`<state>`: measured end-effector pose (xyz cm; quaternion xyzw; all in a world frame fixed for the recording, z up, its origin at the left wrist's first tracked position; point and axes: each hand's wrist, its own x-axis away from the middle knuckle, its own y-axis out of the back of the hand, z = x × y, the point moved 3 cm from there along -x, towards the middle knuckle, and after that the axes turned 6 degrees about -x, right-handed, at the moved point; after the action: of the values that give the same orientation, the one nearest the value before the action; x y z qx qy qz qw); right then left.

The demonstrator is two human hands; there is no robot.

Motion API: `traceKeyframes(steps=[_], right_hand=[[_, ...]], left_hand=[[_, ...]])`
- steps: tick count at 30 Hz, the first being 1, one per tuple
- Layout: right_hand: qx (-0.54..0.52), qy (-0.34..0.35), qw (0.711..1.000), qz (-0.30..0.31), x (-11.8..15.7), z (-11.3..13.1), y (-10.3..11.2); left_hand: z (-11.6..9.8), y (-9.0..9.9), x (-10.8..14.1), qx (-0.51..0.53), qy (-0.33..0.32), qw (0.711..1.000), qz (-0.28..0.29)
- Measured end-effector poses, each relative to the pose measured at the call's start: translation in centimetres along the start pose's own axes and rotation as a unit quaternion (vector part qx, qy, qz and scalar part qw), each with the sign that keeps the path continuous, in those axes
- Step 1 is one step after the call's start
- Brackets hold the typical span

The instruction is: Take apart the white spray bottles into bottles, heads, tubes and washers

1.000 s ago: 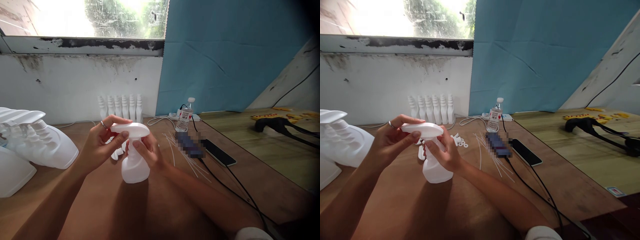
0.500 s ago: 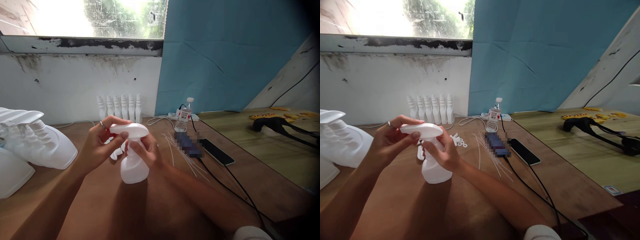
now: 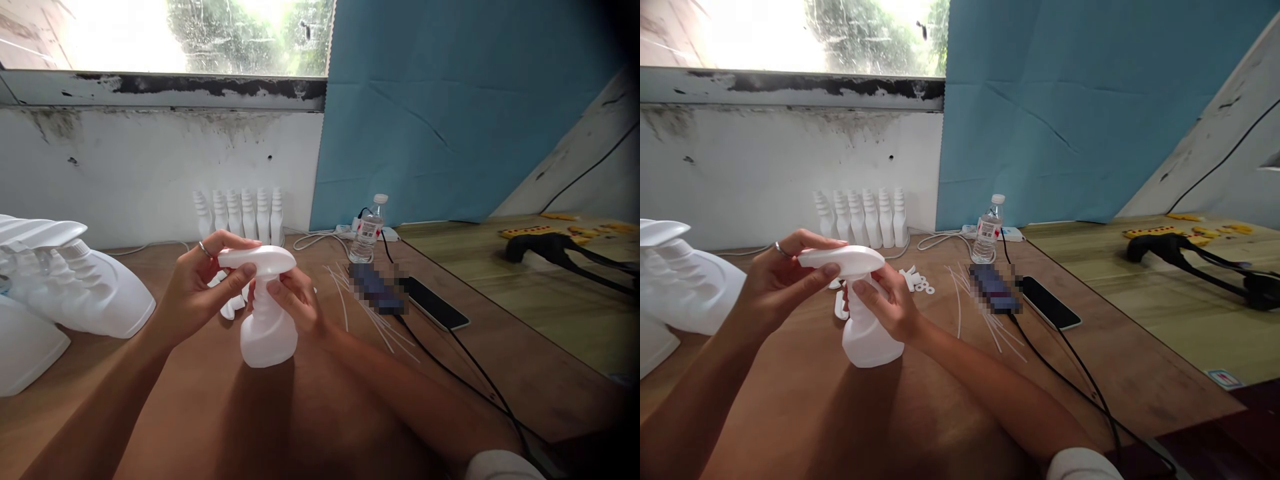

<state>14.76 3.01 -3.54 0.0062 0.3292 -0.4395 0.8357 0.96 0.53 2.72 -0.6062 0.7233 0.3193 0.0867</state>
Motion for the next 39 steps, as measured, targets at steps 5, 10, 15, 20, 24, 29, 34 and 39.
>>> traceKeyframes(steps=[5,10,15,20,24,29,34,39], right_hand=[[0.037,0.005,0.999,-0.037,0.0,0.2,0.1],[0.074,-0.009,0.994,-0.081,0.0,0.3,0.0],[-0.009,-0.086,0.994,-0.067,-0.8,0.4,0.2],[-0.058,-0.241,0.969,0.017,-1.6,0.9,1.5],[-0.063,-0.302,0.947,0.088,-1.5,1.5,2.0],[-0.01,-0.286,0.951,0.119,-1.0,2.0,1.3],[0.007,-0.243,0.959,0.146,-0.7,2.0,0.2],[0.045,-0.199,0.962,0.18,-0.3,1.8,-1.2]], left_hand=[[0.1,-0.2,0.1,0.013,0.004,1.0,0.004],[0.3,-0.3,0.2,0.019,0.005,1.0,-0.001],[1.7,-0.7,0.0,0.05,0.015,0.998,-0.03],[7.8,-2.8,3.2,0.124,0.051,0.988,-0.072],[12.2,-5.3,7.3,0.139,0.15,0.978,0.051],[12.9,-5.7,9.6,0.102,0.192,0.972,0.089],[11.8,-5.1,10.5,-0.048,0.138,0.986,0.078],[11.1,-3.4,13.2,-0.184,0.101,0.976,0.061]])
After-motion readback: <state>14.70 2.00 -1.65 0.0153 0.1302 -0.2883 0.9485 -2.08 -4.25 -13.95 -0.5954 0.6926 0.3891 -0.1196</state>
